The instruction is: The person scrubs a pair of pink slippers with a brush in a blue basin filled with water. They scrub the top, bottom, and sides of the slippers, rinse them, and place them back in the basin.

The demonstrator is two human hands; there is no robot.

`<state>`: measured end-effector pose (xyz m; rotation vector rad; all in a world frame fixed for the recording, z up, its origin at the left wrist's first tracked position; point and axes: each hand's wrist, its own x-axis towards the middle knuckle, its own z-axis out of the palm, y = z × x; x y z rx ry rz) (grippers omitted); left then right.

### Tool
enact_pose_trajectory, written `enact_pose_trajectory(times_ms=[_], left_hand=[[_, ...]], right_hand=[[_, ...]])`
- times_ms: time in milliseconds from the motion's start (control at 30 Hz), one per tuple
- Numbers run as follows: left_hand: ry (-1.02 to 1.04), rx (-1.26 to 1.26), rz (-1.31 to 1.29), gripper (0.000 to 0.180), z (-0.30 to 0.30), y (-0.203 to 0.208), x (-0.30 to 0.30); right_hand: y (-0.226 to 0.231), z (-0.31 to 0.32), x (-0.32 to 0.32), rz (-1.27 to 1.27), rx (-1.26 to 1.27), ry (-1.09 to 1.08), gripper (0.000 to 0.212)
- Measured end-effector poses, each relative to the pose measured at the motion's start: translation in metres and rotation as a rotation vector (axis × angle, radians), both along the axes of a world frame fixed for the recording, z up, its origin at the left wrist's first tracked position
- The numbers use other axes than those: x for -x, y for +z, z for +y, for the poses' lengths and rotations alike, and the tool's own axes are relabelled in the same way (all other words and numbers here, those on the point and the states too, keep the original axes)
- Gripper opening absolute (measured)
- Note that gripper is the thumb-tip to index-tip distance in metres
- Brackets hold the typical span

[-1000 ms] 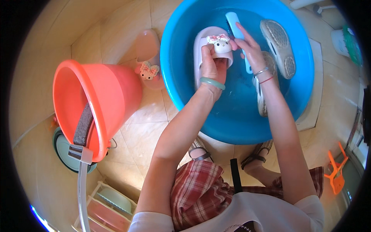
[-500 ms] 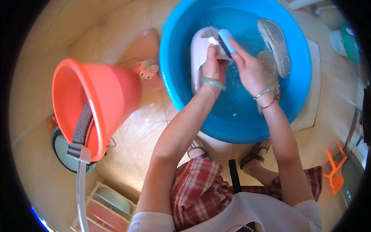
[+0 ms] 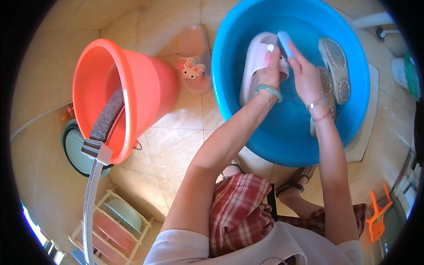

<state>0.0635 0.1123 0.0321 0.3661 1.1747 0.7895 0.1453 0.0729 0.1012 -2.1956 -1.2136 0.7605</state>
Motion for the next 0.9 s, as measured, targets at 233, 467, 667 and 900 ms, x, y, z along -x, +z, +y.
enact_pose_trajectory(times_ms=[233,467,667,900], left_hand=[[-0.009,0.011,-0.086,0.052,-0.006,0.000,-0.004],[-0.032,-0.018,-0.367,0.047,0.010,-0.023,0.008],[-0.019,0.073,-0.267,0.051,0.005,0.012,0.008],[-0.040,0.002,-0.461,0.053,0.011,0.011,0.010]], right_hand=[[-0.011,-0.004,-0.007,-0.048,-0.025,0.008,0.042],[0.011,-0.027,0.034,-0.045,-0.031,0.061,0.046],[-0.009,0.014,-0.011,-0.117,-0.005,0.051,0.039],[-0.015,-0.004,-0.034,-0.060,-0.155,-0.169,0.039]])
